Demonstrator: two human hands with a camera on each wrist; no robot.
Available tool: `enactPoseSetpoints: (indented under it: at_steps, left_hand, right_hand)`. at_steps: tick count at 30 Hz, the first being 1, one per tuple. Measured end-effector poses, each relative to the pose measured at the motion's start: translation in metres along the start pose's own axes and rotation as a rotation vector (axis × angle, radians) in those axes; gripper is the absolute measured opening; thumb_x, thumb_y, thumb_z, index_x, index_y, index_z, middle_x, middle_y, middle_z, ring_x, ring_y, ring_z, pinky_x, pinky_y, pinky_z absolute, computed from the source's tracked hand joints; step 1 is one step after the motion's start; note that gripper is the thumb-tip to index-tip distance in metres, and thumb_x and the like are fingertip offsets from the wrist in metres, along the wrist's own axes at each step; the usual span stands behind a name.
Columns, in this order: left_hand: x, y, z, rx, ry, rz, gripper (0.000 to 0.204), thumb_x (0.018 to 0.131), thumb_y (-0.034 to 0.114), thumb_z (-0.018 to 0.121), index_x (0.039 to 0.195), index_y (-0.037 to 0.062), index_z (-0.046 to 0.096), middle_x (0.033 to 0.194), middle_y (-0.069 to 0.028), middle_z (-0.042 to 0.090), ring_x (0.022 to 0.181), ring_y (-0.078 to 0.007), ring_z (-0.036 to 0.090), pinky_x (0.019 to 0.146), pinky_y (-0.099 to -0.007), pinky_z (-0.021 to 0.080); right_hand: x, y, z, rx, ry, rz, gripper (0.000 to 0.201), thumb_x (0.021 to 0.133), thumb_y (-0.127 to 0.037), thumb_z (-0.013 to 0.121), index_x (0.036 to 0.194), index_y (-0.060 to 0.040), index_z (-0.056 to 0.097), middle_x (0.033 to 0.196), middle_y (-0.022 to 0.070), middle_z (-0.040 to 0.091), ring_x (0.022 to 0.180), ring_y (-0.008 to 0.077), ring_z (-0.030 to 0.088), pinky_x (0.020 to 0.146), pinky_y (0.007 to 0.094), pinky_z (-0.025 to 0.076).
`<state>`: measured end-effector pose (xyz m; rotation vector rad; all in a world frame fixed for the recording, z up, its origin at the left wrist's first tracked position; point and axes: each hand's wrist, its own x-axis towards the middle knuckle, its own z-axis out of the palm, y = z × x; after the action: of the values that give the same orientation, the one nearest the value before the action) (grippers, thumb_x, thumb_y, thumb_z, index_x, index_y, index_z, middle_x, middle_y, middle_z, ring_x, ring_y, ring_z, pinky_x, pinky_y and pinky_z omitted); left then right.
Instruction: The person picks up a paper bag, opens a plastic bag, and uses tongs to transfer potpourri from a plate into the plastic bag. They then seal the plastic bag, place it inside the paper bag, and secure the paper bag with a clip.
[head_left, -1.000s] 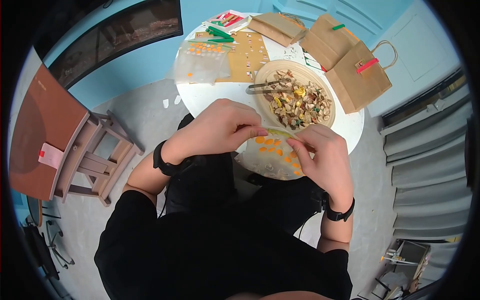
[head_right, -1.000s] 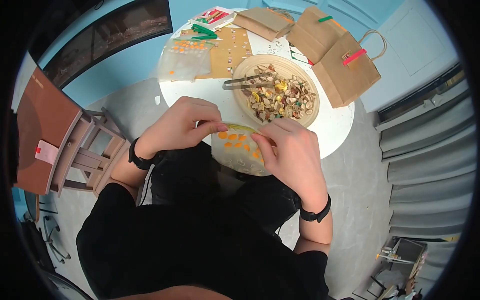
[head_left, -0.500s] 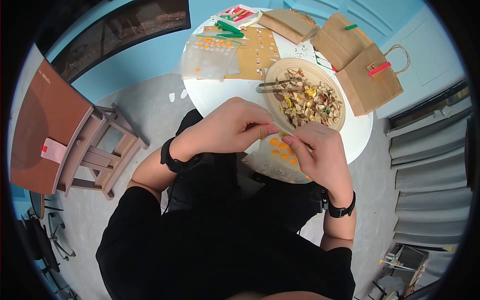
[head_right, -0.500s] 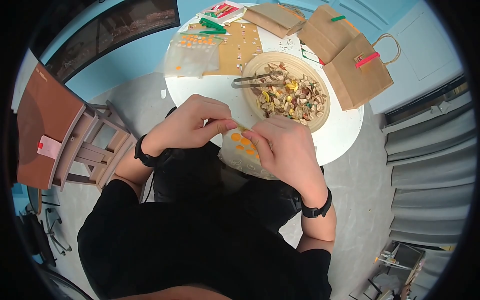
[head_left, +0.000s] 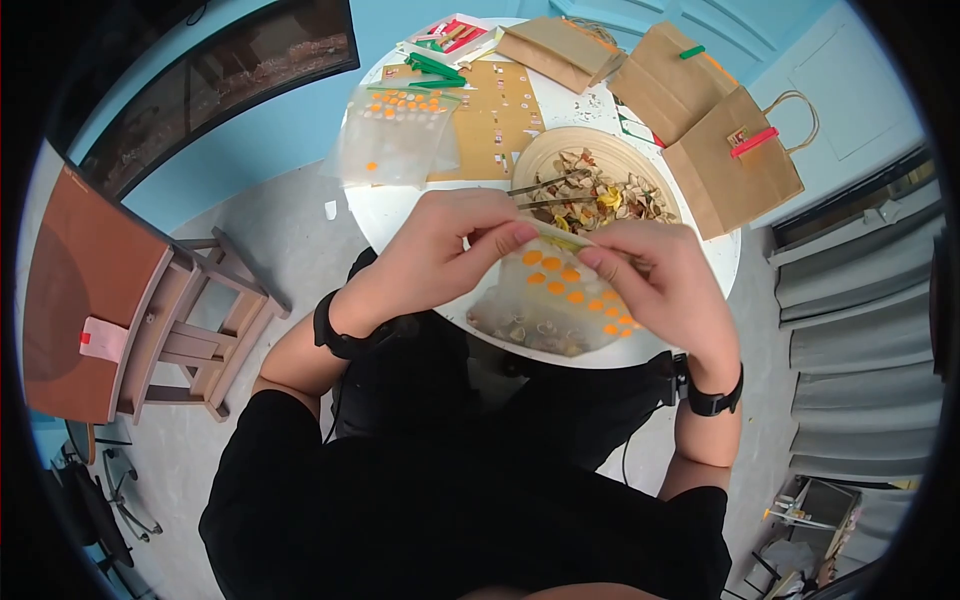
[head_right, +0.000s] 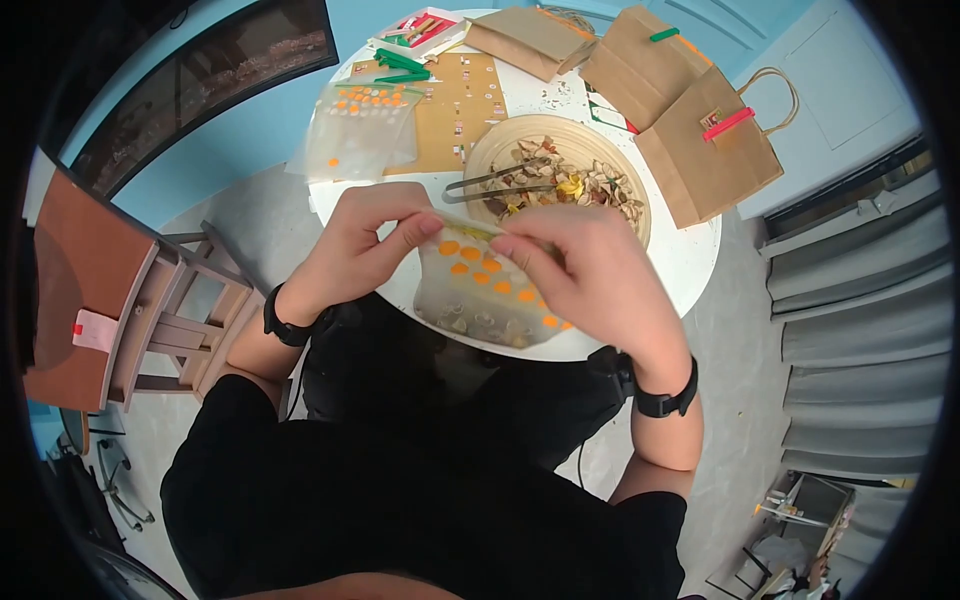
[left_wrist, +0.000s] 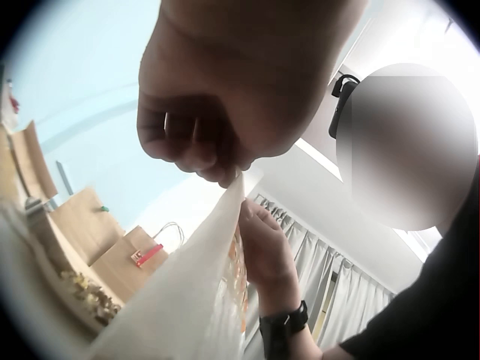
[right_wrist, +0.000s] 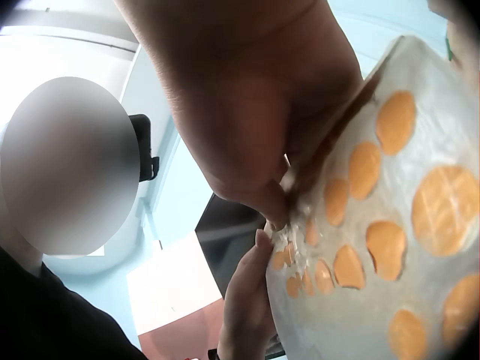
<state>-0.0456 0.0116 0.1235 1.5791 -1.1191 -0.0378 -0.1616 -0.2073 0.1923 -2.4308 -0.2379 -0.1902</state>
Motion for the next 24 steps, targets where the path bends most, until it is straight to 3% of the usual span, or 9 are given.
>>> enactPoseSetpoints:
  at_steps: [1,5,7,10,11,14,16,19,24]
  left_hand:
    - [0.002,-0.006,-0.001,0.020,0.019,0.011,0.017,0.099,0.016,0.068,0.093,0.0002,0.070,0.068,-0.0079,0.056,0.057,-0.0147,0.049,0.055,-0.0306,0.039]
    - [-0.002,-0.025,-0.012,-0.030,0.024,-0.189,0.018,0.102,0.013,0.064,0.094,-0.0009,0.071,0.062,-0.0056,0.058,0.053,-0.0105,0.047,0.052,-0.0282,0.038]
    - [-0.005,-0.026,-0.021,-0.216,0.016,-0.401,0.019,0.103,0.012,0.062,0.096,-0.0022,0.071,0.059,-0.0044,0.060,0.051,-0.0084,0.048,0.050,-0.0265,0.038]
    - [-0.012,-0.031,-0.024,-0.439,0.142,-0.448,0.019,0.105,0.012,0.061,0.100,-0.0042,0.070,0.058,-0.0037,0.062,0.053,-0.0082,0.056,0.049,-0.0248,0.042]
    - [-0.017,-0.035,-0.027,-0.474,0.140,-0.424,0.017,0.105,0.009,0.059,0.105,-0.0057,0.068,0.064,-0.0078,0.066,0.058,-0.0125,0.065,0.052,-0.0260,0.049]
    - [-0.025,-0.036,-0.021,-0.511,0.202,-0.388,0.016,0.105,0.005,0.057,0.110,-0.0062,0.067,0.073,-0.0106,0.069,0.064,-0.0157,0.068,0.058,-0.0280,0.054]
    - [-0.030,-0.034,-0.021,-0.505,0.152,-0.393,0.025,0.104,-0.001,0.053,0.126,-0.0046,0.063,0.088,-0.0131,0.072,0.073,-0.0184,0.071,0.069,-0.0290,0.057]
    - [-0.045,-0.040,-0.015,-0.507,0.178,-0.319,0.048,0.101,-0.005,0.055,0.148,-0.0007,0.045,0.093,-0.0134,0.072,0.078,-0.0182,0.071,0.075,-0.0293,0.057]
    - [-0.054,-0.036,-0.027,-0.550,0.177,-0.446,0.052,0.102,-0.002,0.055,0.152,-0.0003,0.040,0.093,-0.0108,0.071,0.077,-0.0163,0.069,0.076,-0.0278,0.055]
  right_hand:
    - [0.006,0.007,-0.003,0.027,0.028,-0.020,0.014,0.095,-0.014,0.070,0.099,-0.0018,0.074,0.078,0.0149,0.068,0.063,0.0252,0.061,0.061,0.0327,0.049]
    - [0.052,0.047,-0.043,0.053,0.044,0.109,0.022,0.099,-0.020,0.065,0.106,-0.0014,0.075,0.082,0.0048,0.073,0.070,0.0109,0.061,0.066,0.0266,0.050]
    - [0.097,0.091,-0.060,0.036,0.058,0.195,0.030,0.100,-0.030,0.063,0.102,-0.0027,0.076,0.082,0.0026,0.073,0.070,0.0088,0.061,0.065,0.0257,0.050]
    - [0.176,0.171,-0.069,0.045,0.014,0.422,0.038,0.098,-0.043,0.064,0.102,-0.0068,0.073,0.083,0.0023,0.072,0.070,0.0092,0.062,0.064,0.0279,0.052]
    - [0.200,0.202,-0.064,0.098,0.019,0.502,0.039,0.098,-0.045,0.064,0.105,-0.0078,0.071,0.085,0.0024,0.072,0.071,0.0099,0.063,0.063,0.0293,0.053]
    - [0.255,0.261,-0.045,0.192,0.140,0.740,0.042,0.098,-0.045,0.062,0.115,-0.0068,0.066,0.087,0.0021,0.070,0.074,0.0110,0.063,0.065,0.0277,0.055]
    - [0.282,0.294,-0.029,0.326,0.256,0.834,0.039,0.097,-0.045,0.063,0.112,-0.0087,0.064,0.083,0.0012,0.066,0.069,0.0116,0.062,0.063,0.0297,0.056]
    - [0.316,0.327,-0.013,0.405,0.312,0.924,0.031,0.095,-0.042,0.066,0.098,-0.0121,0.061,0.074,-0.0014,0.057,0.061,0.0115,0.058,0.057,0.0316,0.055]
    - [0.345,0.364,-0.003,0.422,0.251,0.918,0.029,0.093,-0.033,0.069,0.075,-0.0169,0.052,0.064,-0.0058,0.046,0.051,0.0094,0.048,0.050,0.0304,0.046]
